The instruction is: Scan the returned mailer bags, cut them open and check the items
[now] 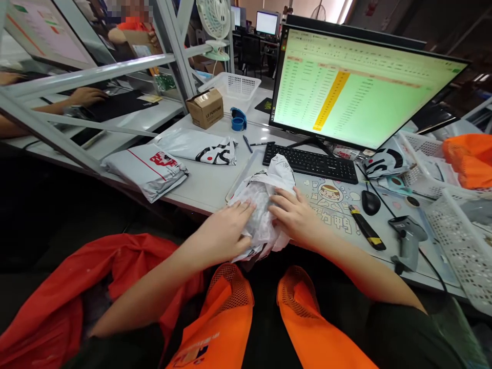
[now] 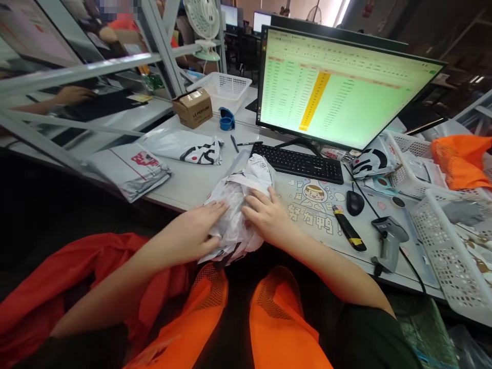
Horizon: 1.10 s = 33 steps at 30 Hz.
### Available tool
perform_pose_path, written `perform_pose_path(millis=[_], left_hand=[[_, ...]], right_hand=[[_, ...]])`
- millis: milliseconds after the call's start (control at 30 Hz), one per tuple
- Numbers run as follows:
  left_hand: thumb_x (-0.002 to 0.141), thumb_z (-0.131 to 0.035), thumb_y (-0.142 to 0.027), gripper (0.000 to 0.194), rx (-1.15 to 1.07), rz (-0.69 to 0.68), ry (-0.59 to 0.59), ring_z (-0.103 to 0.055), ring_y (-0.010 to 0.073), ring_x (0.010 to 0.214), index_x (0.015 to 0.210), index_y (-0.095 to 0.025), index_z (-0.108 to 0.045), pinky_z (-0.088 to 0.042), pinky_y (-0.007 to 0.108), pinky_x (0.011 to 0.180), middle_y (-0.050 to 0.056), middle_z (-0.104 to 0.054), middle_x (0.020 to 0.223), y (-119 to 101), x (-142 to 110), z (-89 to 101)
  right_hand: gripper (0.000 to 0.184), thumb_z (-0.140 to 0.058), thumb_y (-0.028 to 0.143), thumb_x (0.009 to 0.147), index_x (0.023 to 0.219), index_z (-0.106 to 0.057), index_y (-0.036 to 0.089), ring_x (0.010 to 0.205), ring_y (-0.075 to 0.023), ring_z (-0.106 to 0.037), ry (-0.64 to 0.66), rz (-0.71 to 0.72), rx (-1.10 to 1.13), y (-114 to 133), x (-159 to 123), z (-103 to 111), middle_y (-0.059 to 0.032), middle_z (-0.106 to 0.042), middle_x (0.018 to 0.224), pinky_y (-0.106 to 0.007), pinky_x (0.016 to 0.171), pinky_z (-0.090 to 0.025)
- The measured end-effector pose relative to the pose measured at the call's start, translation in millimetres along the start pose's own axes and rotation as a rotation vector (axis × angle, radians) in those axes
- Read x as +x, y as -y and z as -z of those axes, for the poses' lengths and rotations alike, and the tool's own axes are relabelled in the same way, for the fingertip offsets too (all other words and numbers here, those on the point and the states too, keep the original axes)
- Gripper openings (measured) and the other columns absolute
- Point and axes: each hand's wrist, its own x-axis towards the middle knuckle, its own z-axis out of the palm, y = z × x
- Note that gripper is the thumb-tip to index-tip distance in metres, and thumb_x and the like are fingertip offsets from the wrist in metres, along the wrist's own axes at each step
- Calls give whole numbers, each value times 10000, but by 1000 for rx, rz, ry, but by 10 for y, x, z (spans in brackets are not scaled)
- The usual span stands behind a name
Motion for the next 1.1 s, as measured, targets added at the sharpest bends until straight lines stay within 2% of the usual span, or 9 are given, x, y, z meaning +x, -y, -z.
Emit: perform_pose_path(millis=[167,333,533,633,700,767,833,967,1100], left_hand=[[926,-549,-441,658,-31,93,-64,-626,314,1283,1503,-131,-483,-505,402,1052,172,-604,1461,-51,218,-223],[980,-382,-383,412,-131,301,-337,-716,275,911,982,-168,-733,-528,354,809,134,-768,956,496,165,-500],[964,-384,-354,383,-351,550,-568,-681,249,842,884,-160,-705,-526,337,767,124,-752,885,1009,332,-719],[932,-440,-270,313,-223,486,-637,-661,296,1013,994,-135,-715,-513,417,926,166,-735,1051,879,347,-593],[902,-459,-177,328,-89,280,-672,-633,293,1123,1111,-148,-711,-477,440,1028,157,-709,1167,654,302,-466],[911,-463,-144,351,7,51,-580,-637,271,1136,1164,-172,-706,-478,424,1052,129,-708,1182,402,268,-372],[932,-533,-223,298,57,-27,-388,-639,291,1148,1167,-155,-703,-487,431,1060,138,-710,1175,213,288,-337],[852,-711,-462,635,78,142,-92,-563,382,1303,1343,-78,-596,-469,476,1106,231,-568,1409,187,418,-366],[717,-803,-611,1065,-85,196,29,-437,400,1448,1550,-100,-380,-388,485,1196,246,-348,1601,388,407,-384]], right_hand=[[110,-558,177,959,889,-643,183,1359,-291,-523,-66,82,86,-108,-118,-64,-106,-700,1194,-564,1223,-207],[203,-565,219,949,749,-580,188,1129,-246,-637,35,109,163,-216,-437,-63,-49,-690,838,-503,1197,-231],[307,-501,332,987,750,-622,179,1042,-238,-629,187,46,266,-221,-421,28,-67,-701,867,-474,1130,-245],[427,-354,310,1052,810,-679,177,900,-214,-636,295,-78,244,-195,-176,21,-68,-714,843,-457,1046,-289],[381,-387,279,1029,875,-715,161,858,-221,-641,344,-145,139,-160,-16,-49,-93,-735,873,-467,1020,-293],[304,-475,262,972,876,-737,141,893,-254,-656,400,-155,48,-103,90,-150,-123,-751,904,-497,1035,-278],[288,-515,255,942,850,-755,126,958,-293,-664,449,-126,1,-30,135,-246,-147,-757,906,-525,1069,-261],[328,-506,247,958,1040,-759,55,1024,-325,-681,466,-92,-49,61,114,-369,-193,-757,970,-564,1177,-181],[395,-494,252,958,1224,-681,27,1112,-309,-684,423,-93,42,0,49,-447,-210,-737,1152,-539,1239,-119]])
